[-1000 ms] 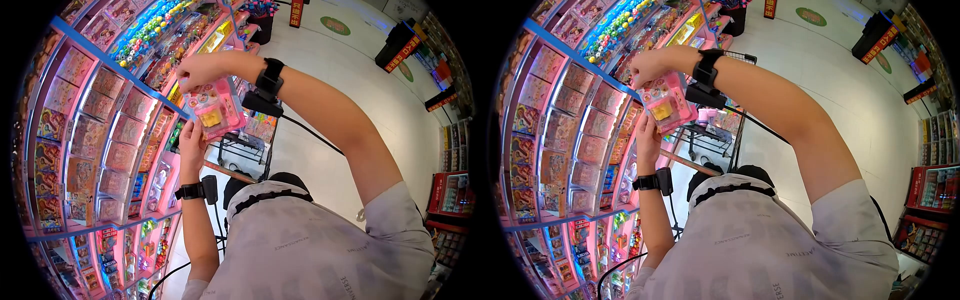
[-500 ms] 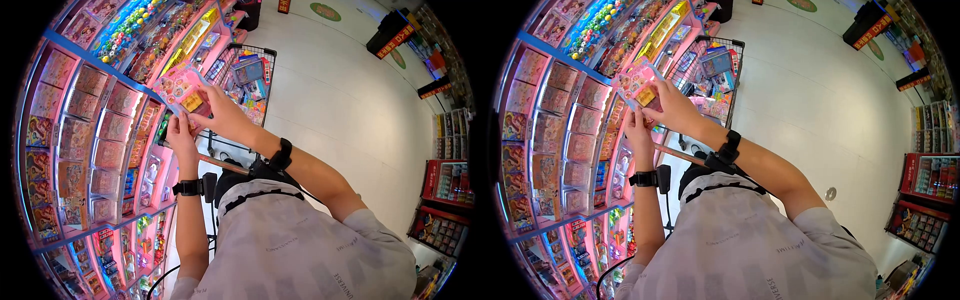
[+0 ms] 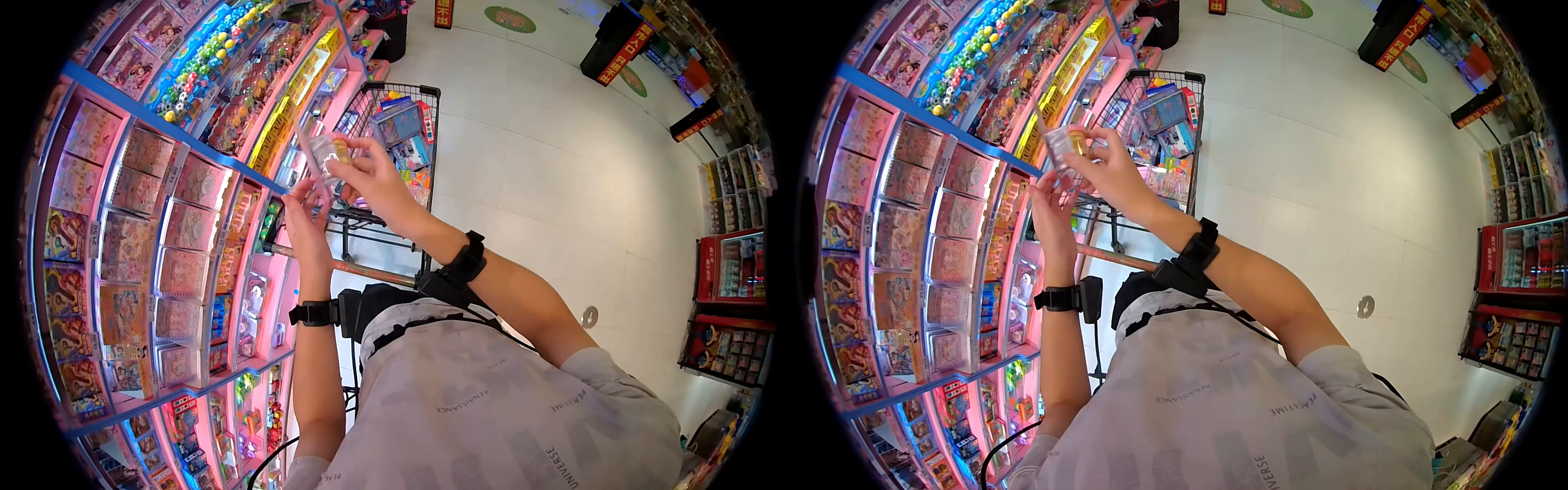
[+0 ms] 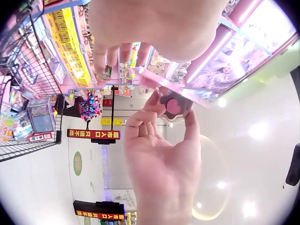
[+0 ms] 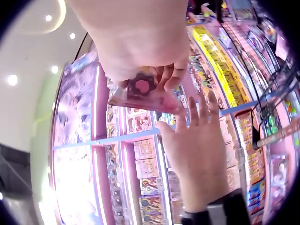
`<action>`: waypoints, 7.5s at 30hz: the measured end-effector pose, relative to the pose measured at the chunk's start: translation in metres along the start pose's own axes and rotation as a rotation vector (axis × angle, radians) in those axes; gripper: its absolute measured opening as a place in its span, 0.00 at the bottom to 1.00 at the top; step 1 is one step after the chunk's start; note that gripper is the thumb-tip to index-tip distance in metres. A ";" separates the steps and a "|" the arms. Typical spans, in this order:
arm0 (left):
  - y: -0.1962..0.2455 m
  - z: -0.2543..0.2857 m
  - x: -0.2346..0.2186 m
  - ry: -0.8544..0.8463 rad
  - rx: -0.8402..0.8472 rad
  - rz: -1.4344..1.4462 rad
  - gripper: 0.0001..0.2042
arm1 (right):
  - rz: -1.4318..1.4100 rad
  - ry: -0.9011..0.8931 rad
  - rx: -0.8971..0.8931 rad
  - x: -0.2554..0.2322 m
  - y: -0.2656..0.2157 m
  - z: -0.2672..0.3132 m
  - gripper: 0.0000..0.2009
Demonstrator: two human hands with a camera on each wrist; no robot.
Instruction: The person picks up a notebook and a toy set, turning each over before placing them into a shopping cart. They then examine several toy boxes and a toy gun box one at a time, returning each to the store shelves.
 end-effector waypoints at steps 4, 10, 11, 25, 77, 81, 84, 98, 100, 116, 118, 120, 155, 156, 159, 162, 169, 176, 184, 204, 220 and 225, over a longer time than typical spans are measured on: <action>-0.010 -0.001 -0.018 -0.080 -0.142 0.071 0.17 | -0.470 -0.090 0.265 0.013 0.032 0.009 0.17; 0.019 0.017 -0.086 -0.034 -0.098 0.189 0.12 | -0.612 -0.134 0.469 0.061 0.119 0.017 0.20; 0.020 0.022 -0.107 -0.018 -0.108 0.173 0.12 | -0.621 -0.133 0.501 0.077 0.133 0.022 0.20; 0.060 0.140 -0.346 0.215 -0.130 0.221 0.15 | -0.554 -0.242 0.788 0.276 0.280 0.137 0.22; -0.004 0.339 -0.440 -0.024 -0.507 0.266 0.23 | -0.500 0.110 0.709 0.285 0.357 0.371 0.15; 0.013 0.318 -0.504 0.001 -0.493 0.149 0.21 | -0.496 0.081 0.795 0.342 0.402 0.340 0.14; 0.003 0.306 -0.553 0.060 -0.547 0.159 0.19 | -0.496 0.077 0.847 0.374 0.435 0.329 0.14; -0.116 0.236 -0.576 -0.293 -0.928 -0.037 0.16 | -0.603 0.532 0.785 0.328 0.515 0.335 0.17; -0.133 0.230 -0.565 -0.368 -0.958 -0.078 0.16 | -0.594 0.624 0.809 0.312 0.528 0.342 0.18; -0.323 0.229 -0.651 0.077 -0.985 -0.162 0.16 | -0.411 0.541 1.023 0.243 0.705 0.265 0.16; -0.359 0.241 -0.661 0.149 -0.970 -0.132 0.16 | -0.454 0.569 1.050 0.226 0.742 0.279 0.18; -0.390 0.255 -0.665 0.293 -0.934 -0.081 0.16 | -0.484 0.574 1.077 0.211 0.779 0.286 0.19; -0.477 0.192 -0.779 -0.077 -0.275 -1.586 0.24 | -0.848 0.150 0.919 0.212 1.060 0.191 0.16; -0.482 0.201 -0.790 -0.080 -0.325 -1.556 0.26 | -0.854 0.199 0.949 0.213 1.071 0.198 0.16; -0.480 0.211 -0.801 -0.055 -0.393 -1.536 0.28 | -0.819 0.192 1.028 0.218 1.069 0.217 0.15; -0.477 0.208 -0.807 -0.024 -0.384 -1.536 0.30 | -0.722 0.118 0.973 0.227 1.035 0.224 0.17; -0.457 0.222 -0.809 0.134 -0.488 -1.469 0.28 | -0.701 -0.133 0.984 0.255 1.050 0.241 0.23; -0.457 0.246 -0.822 0.169 -0.532 -1.524 0.28 | -0.679 -0.156 1.031 0.259 1.044 0.259 0.25; -0.462 0.256 -0.826 0.184 -0.512 -1.487 0.34 | -0.712 -0.152 1.031 0.262 1.045 0.259 0.25; -0.431 0.231 -0.775 0.092 -0.073 -0.662 0.26 | -0.097 -0.617 0.346 0.276 0.970 0.220 0.29; -0.430 0.232 -0.779 0.002 -0.188 -0.525 0.21 | 0.453 -0.960 0.118 0.323 0.893 0.118 0.15; -0.413 0.239 -0.803 0.292 -0.073 -1.288 0.26 | 0.580 -0.878 -0.069 0.319 0.876 0.099 0.10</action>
Point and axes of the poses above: each hand's wrist, its own z-axis away from the middle knuckle, its own x-axis out of the palm, y = z × x, the point moved 9 cm from there along -z, towards the middle knuckle, and after that the axes turned 3 degrees about -z, right-handed, at the moved point
